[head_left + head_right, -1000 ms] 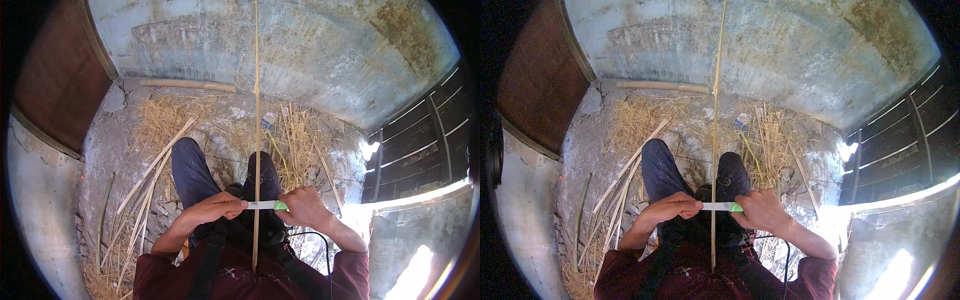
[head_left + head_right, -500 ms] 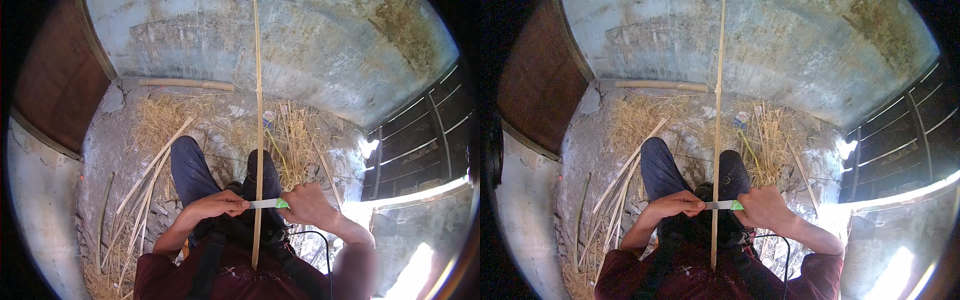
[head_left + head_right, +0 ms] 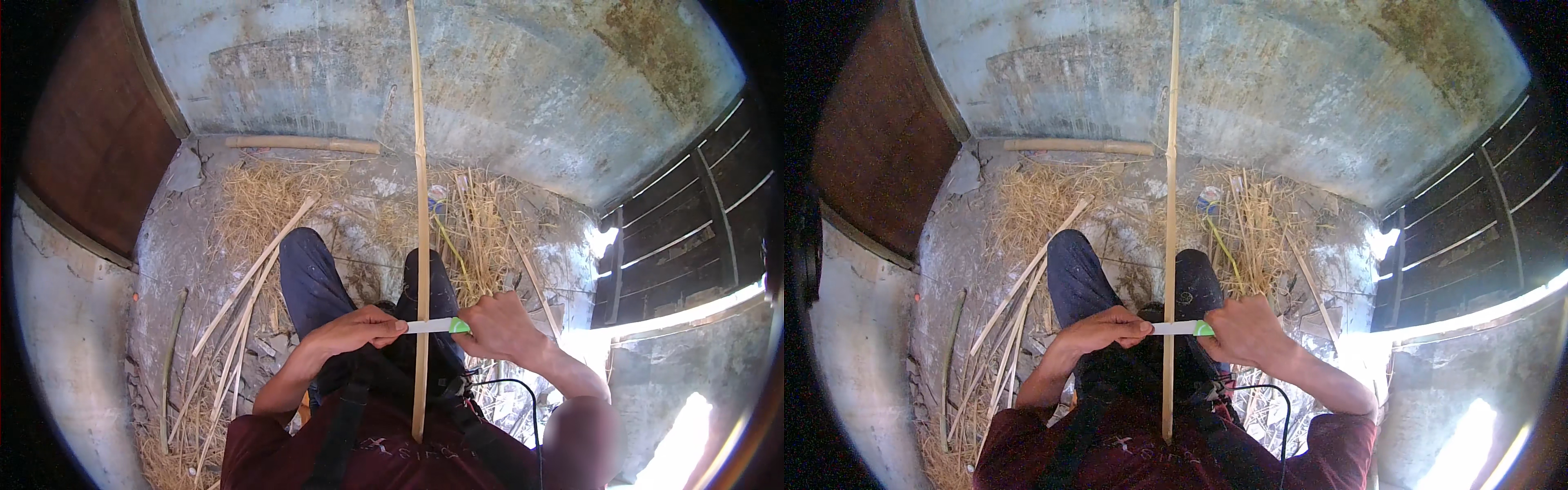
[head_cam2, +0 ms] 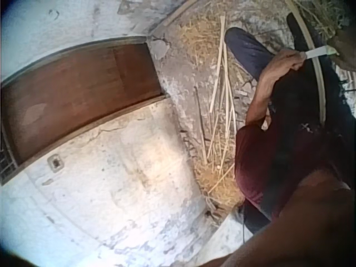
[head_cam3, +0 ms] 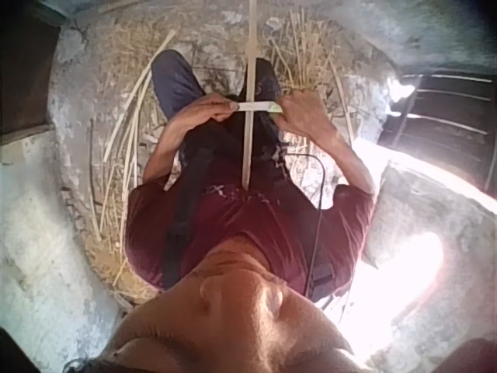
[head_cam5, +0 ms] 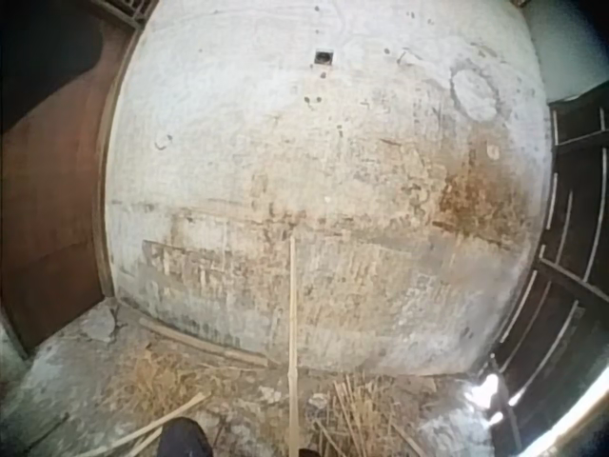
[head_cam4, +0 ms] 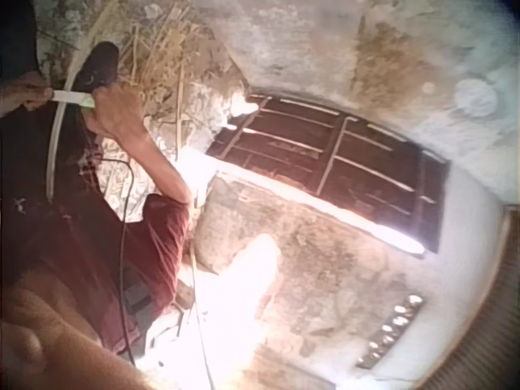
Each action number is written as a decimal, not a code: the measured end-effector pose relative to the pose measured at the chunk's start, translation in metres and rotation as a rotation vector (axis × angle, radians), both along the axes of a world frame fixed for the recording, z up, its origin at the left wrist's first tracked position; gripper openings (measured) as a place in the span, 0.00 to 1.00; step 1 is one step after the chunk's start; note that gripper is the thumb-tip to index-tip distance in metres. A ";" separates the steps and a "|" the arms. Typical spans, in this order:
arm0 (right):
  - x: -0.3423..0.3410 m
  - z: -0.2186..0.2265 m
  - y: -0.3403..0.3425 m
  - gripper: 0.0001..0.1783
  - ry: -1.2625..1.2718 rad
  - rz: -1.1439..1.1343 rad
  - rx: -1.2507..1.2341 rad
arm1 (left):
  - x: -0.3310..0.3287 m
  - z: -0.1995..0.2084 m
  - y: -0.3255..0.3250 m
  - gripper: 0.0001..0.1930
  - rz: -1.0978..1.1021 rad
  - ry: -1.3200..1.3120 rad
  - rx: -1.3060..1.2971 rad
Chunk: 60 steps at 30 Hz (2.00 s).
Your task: The person uses a knife to shave and smooth a thin strip of bamboo, repeatedly running the blade along the surface to remove layers and splinters.
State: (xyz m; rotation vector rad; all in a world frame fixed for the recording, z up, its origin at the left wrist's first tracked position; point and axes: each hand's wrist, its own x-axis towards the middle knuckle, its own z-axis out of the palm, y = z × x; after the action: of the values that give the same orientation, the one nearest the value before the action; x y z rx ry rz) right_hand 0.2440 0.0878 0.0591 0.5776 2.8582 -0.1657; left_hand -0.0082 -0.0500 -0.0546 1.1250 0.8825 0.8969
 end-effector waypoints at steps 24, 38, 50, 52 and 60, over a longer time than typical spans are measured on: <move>-0.003 -0.005 0.005 0.21 -0.020 0.000 0.060 | -0.007 -0.006 0.014 0.31 -0.073 0.028 -0.002; 0.000 -0.019 0.003 0.17 0.081 -0.056 0.032 | -0.010 0.001 0.009 0.32 -0.039 0.088 0.023; -0.003 -0.018 0.004 0.16 0.044 -0.057 0.074 | -0.008 -0.007 0.009 0.32 -0.019 0.082 0.025; -0.003 -0.020 0.005 0.16 0.037 -0.059 0.073 | -0.007 -0.011 0.010 0.32 -0.025 0.066 0.021; -0.002 -0.026 0.006 0.18 0.091 -0.045 0.117 | -0.008 0.003 0.011 0.31 -0.008 0.063 0.032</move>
State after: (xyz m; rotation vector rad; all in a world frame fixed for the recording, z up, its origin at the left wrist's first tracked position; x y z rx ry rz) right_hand 0.2418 0.0939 0.0331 0.6742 2.9594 -0.0325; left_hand -0.0159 -0.0388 -0.0512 1.1896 0.9169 0.8757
